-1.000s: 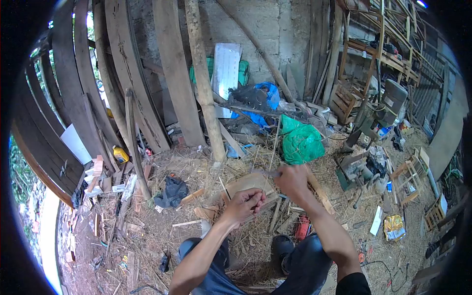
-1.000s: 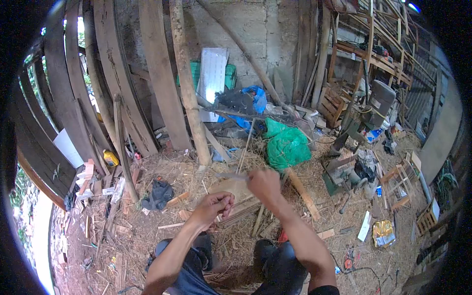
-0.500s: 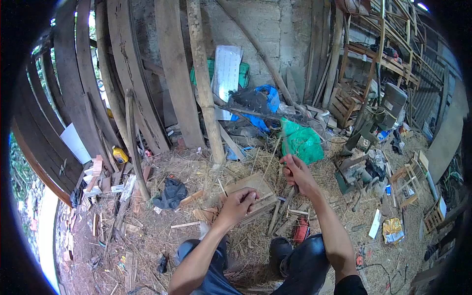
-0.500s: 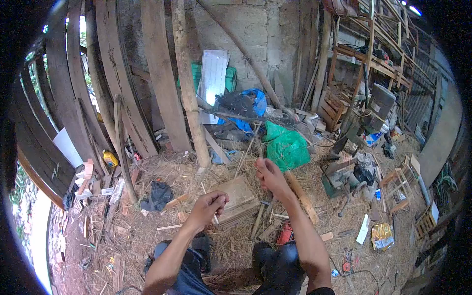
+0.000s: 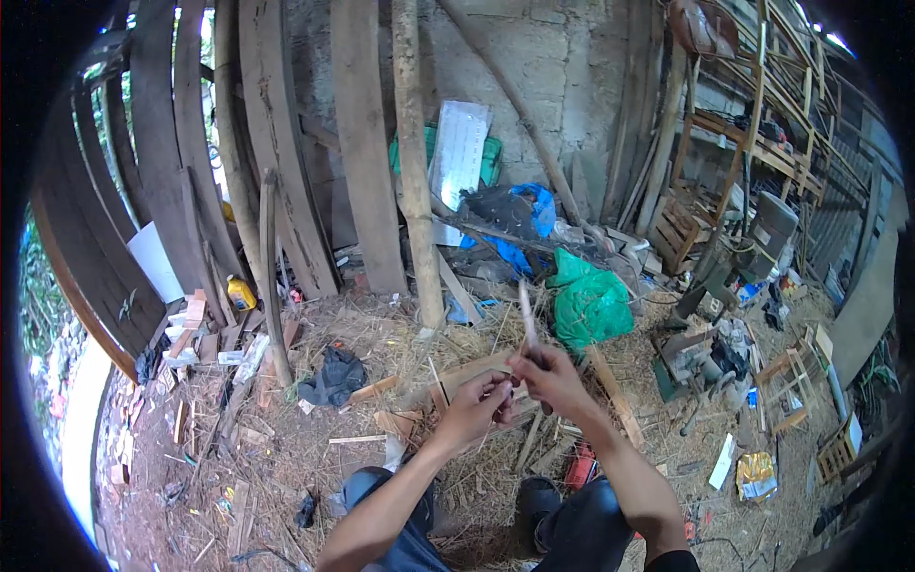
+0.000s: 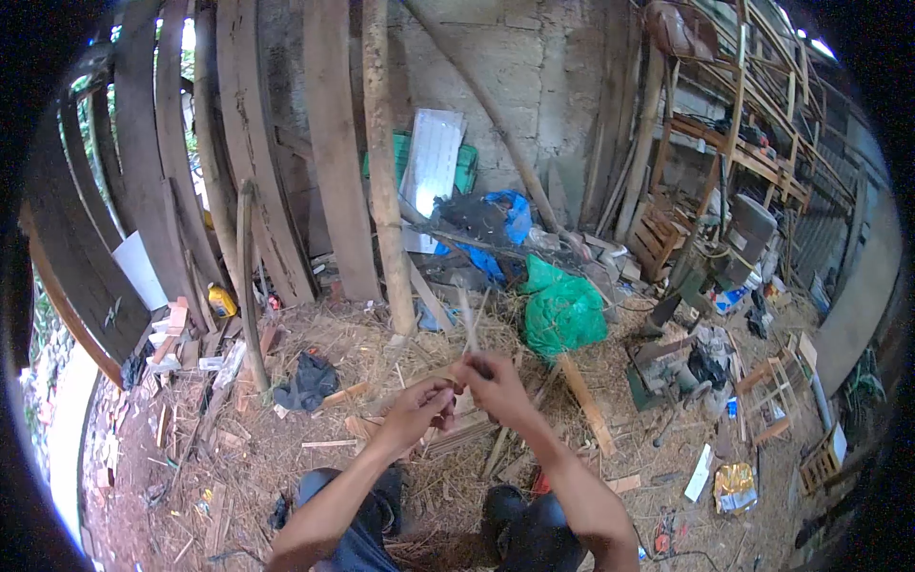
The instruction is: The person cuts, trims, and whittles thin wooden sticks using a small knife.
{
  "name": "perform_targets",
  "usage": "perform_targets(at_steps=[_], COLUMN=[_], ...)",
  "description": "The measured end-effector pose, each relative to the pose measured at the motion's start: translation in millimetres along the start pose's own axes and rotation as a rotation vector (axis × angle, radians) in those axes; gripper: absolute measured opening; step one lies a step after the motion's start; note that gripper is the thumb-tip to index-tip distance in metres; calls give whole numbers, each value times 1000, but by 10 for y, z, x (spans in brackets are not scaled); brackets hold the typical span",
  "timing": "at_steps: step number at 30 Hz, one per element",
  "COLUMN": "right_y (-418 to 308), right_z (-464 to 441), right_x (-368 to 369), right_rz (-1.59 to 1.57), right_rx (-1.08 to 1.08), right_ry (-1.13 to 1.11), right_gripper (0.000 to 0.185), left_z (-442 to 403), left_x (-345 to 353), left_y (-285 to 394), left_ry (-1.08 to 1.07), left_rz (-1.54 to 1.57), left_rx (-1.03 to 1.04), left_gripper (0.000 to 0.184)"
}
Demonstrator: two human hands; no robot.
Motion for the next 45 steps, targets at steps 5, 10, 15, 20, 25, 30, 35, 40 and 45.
perform_targets(at_steps=[5,10,15,20,25,30,35,40,45], right_y=[-338,-399,-447,-538,-679,-535,-687,-524,-575], right_z=[98,162,201,202,245,128,220,84,206], right_x=[-115,-58,41,-3,-57,-462,-134,-540,-389], right_rz=[617,964,1193,1241,1223,1219,1137,1099,1087], right_rx=[-334,-375,-539,-619,-736,-457,-687,-435,-473], right_ry=[316,298,283,370,545,631,435,590,450], right_gripper=[32,43,42,37,40,44,47,47,47], left_z=[79,79,89,77,56,136,132,195,192], left_x=[13,-22,-30,25,60,101,78,102,109], left_y=[125,211,162,225,270,142,196,236,219], left_ry=[73,19,47,27,-14,-63,-23,-93,-26], left_rz=[260,433,462,509,518,489,411,457,350], left_rx=[38,-15,-69,-118,-97,-175,-145,-146,-196], left_gripper=[25,34,20,13,28,43,43,43,41])
Point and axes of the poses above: each hand's wrist, its own z-axis away from the middle knuckle, its own x-axis out of the palm, y = z × x, the point moved 5 cm from there along -z, towards the middle knuckle, and after that the axes turned 9 degrees about z, right-handed, at the moved point
